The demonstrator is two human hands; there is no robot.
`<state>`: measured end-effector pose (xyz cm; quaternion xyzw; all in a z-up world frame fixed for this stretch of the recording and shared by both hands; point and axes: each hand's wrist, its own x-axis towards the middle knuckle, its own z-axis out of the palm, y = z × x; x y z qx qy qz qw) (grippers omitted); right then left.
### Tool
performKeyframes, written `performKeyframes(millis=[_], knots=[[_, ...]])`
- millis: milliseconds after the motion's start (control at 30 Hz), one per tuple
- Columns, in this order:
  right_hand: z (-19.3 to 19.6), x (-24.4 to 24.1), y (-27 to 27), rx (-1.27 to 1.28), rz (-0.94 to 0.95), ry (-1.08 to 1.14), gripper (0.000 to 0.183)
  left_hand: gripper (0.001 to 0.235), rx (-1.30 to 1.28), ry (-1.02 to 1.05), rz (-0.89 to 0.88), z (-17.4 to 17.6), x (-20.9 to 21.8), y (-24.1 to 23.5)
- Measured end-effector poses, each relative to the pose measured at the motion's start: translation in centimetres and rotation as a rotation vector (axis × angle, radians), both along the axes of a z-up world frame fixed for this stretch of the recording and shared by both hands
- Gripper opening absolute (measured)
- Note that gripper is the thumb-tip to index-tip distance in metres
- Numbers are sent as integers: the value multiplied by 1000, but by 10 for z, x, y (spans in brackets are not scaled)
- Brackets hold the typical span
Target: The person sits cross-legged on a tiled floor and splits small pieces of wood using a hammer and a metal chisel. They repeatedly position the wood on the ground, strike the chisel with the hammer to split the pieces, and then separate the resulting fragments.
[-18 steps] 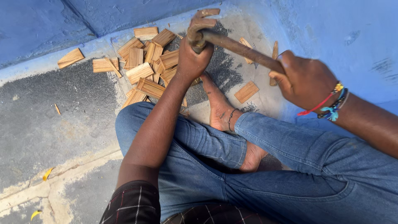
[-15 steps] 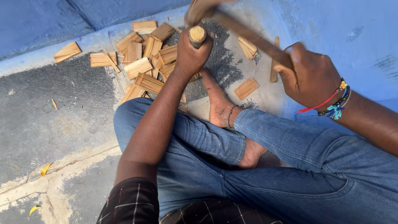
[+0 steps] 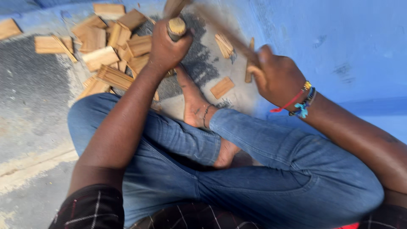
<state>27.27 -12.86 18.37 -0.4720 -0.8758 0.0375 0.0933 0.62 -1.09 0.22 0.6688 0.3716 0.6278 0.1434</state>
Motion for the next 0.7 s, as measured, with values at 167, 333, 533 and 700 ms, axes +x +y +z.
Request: performKeyframes(millis=[167,333,533,700], knots=[[2,3,-1,43,20,-7,31,20,-148,-53,-138,-1,-3,-1],[-15,2,-2,-4,-31,10,36,21,-183,-98,-158,7,-2,-7],[-21,5,-3,-24,-16,87,32,21,-234,-115,-227,10,-6,-10],[-23,-3,0,-121,-78,-76,38,14,-333,-50,-247,2,-7,-9]])
